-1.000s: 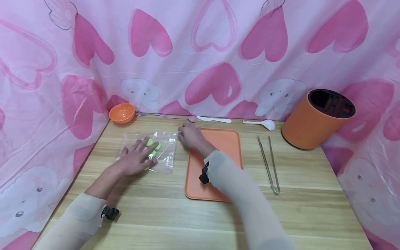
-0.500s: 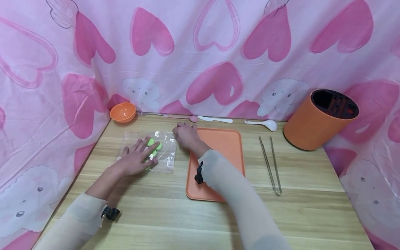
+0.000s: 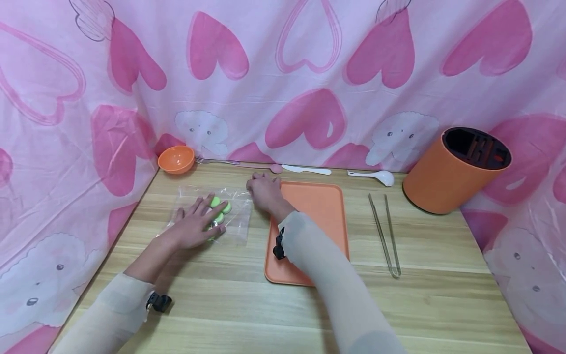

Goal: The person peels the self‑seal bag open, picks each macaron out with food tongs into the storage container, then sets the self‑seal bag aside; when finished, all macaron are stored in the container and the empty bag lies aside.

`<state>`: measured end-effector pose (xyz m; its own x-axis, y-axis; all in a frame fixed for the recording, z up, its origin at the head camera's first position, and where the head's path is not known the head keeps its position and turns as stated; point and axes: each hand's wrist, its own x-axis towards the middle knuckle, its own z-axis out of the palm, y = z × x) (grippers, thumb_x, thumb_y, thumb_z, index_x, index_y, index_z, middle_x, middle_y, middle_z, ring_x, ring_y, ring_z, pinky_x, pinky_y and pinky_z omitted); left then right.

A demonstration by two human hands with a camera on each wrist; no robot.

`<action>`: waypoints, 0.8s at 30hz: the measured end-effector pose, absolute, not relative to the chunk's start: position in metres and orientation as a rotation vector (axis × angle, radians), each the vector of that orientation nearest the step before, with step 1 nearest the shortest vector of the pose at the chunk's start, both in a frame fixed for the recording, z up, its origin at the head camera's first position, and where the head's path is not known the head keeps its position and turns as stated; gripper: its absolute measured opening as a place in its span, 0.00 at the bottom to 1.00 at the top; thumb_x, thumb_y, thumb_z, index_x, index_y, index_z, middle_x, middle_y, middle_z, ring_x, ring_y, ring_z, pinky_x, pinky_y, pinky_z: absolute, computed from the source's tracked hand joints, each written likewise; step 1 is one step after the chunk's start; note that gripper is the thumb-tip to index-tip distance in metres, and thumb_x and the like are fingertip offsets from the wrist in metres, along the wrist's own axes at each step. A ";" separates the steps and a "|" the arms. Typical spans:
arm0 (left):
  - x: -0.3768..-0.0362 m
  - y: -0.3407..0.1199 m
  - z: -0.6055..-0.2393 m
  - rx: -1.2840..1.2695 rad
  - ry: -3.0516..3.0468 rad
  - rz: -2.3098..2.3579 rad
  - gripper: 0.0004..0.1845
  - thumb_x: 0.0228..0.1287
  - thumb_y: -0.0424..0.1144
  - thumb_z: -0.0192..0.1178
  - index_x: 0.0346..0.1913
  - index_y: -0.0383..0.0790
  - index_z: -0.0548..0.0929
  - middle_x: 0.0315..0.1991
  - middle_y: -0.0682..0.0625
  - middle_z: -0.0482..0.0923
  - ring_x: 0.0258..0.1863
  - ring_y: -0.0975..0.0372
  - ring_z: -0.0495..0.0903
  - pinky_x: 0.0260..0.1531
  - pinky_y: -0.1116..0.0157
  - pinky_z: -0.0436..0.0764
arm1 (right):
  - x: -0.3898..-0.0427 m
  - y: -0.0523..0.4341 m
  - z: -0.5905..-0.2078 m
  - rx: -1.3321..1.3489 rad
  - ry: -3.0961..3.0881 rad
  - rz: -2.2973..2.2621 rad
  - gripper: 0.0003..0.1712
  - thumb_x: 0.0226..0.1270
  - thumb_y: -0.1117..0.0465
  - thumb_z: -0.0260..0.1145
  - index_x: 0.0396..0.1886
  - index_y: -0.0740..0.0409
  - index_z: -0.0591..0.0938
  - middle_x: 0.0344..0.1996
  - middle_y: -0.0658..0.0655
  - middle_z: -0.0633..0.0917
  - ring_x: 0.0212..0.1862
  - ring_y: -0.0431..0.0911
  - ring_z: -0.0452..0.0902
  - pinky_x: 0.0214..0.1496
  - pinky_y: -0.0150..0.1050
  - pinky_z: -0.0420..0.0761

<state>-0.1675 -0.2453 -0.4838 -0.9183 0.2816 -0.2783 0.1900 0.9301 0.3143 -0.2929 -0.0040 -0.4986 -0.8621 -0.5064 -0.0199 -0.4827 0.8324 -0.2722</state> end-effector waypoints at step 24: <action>-0.170 -0.245 -0.483 0.304 2.761 0.381 0.42 0.83 0.67 0.51 0.91 0.67 0.49 0.94 0.40 0.33 0.90 0.31 0.37 0.76 0.14 0.39 | -0.295 0.018 -0.490 -0.948 3.013 -0.292 0.04 0.83 0.58 0.67 0.47 0.46 0.87 0.50 0.52 0.85 0.65 0.57 0.74 0.67 0.69 0.74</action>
